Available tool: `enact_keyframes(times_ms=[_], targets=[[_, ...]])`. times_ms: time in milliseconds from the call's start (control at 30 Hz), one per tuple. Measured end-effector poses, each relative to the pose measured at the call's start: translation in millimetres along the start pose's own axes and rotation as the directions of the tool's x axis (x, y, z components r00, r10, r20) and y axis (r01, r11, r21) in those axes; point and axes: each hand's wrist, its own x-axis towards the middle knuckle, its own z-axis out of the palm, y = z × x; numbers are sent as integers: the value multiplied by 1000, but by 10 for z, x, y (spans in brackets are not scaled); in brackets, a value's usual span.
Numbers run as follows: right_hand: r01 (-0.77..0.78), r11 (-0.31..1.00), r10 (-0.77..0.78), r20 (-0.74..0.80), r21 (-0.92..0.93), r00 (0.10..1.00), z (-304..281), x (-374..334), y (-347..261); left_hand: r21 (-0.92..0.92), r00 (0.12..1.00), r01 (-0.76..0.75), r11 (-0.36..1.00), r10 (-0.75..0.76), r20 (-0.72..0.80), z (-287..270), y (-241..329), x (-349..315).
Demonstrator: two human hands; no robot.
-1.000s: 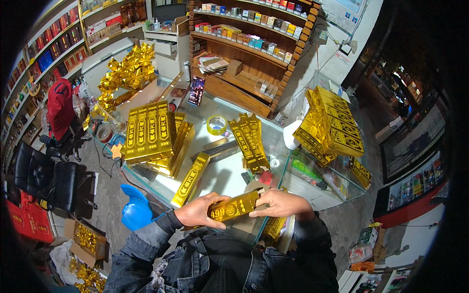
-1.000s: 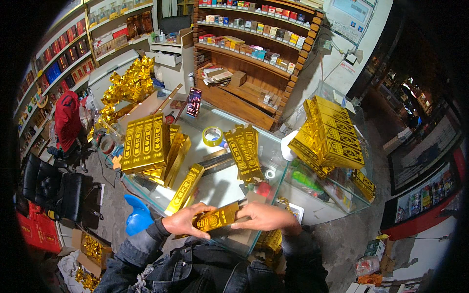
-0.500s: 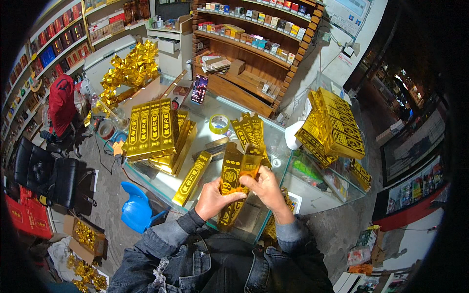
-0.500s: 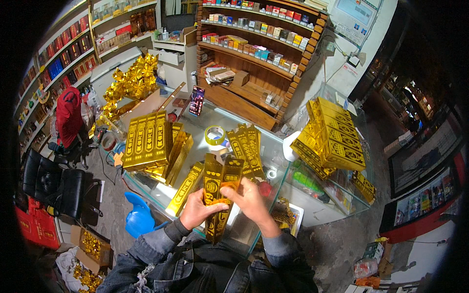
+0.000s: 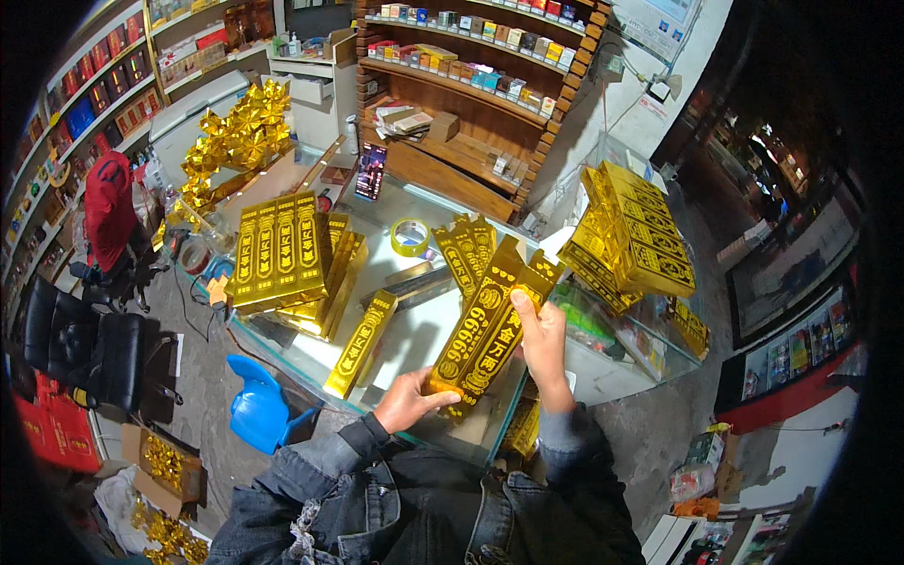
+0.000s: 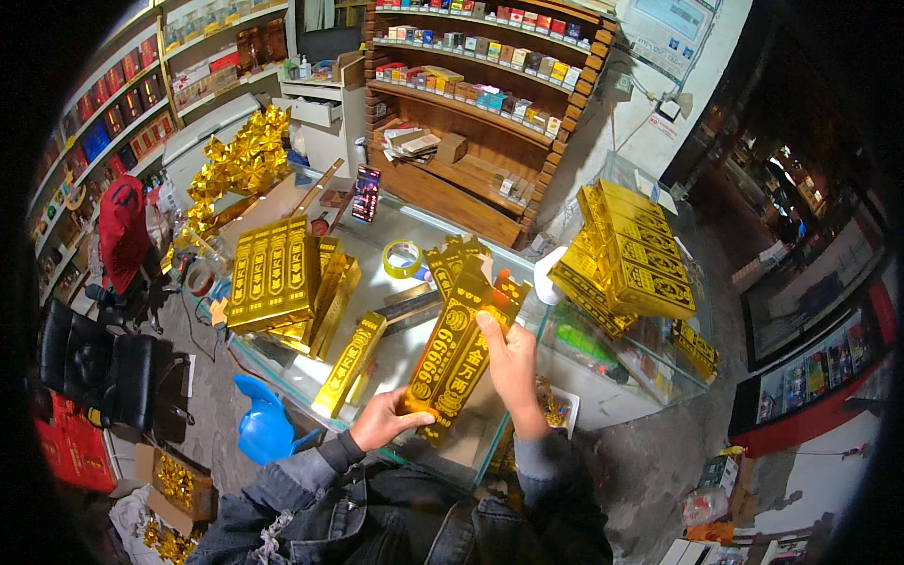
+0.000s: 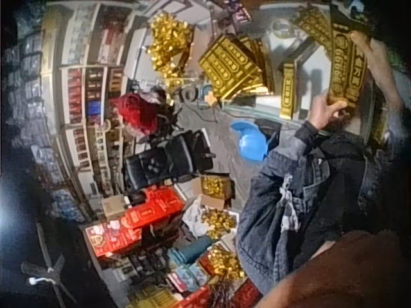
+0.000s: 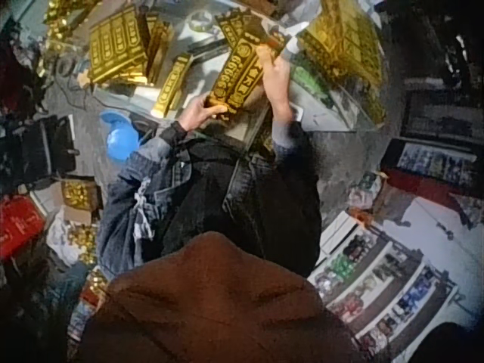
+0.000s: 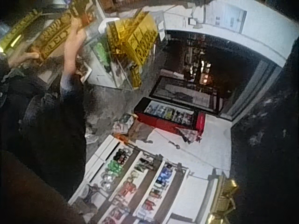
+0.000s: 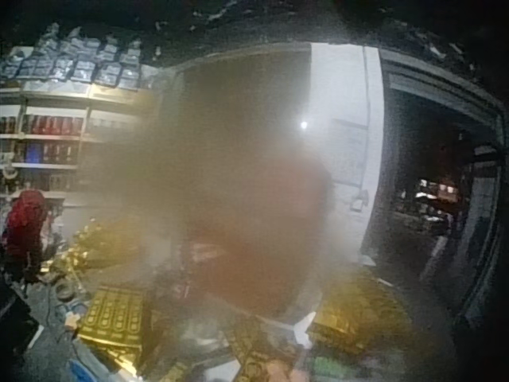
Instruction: The person assembles small gold-colored paper items into rectangular bundles on a glass counter. They fold the paper, align edges, and secure the bundles with adhesive tape, stacking completed units on the counter.
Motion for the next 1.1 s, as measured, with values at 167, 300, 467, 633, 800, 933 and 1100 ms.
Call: enact_keyframes(times_ms=[167,300,467,633,800,933,1100], targets=[[69,800,32,157,-596,987,218,-345,-39,550,880,-286,785,443,-174,52,119,262],[340,844,-239,276,-415,931,174,-540,-257,474,891,-336,814,437,-119,23,111,356],[627,574,-392,496,-527,775,-82,-498,-438,309,942,-306,901,334,-39,22,28,343],[657,490,-430,497,-573,754,-32,-507,-433,551,826,-408,728,551,-116,94,198,250],[756,352,-445,611,-552,654,55,-468,-465,591,706,-501,633,694,-145,65,348,141],[731,468,-508,525,-497,683,129,-471,-380,554,680,-552,623,721,-133,-18,329,128],[711,521,-566,432,-473,702,145,-507,-222,603,754,-459,653,645,-124,-85,379,95]])
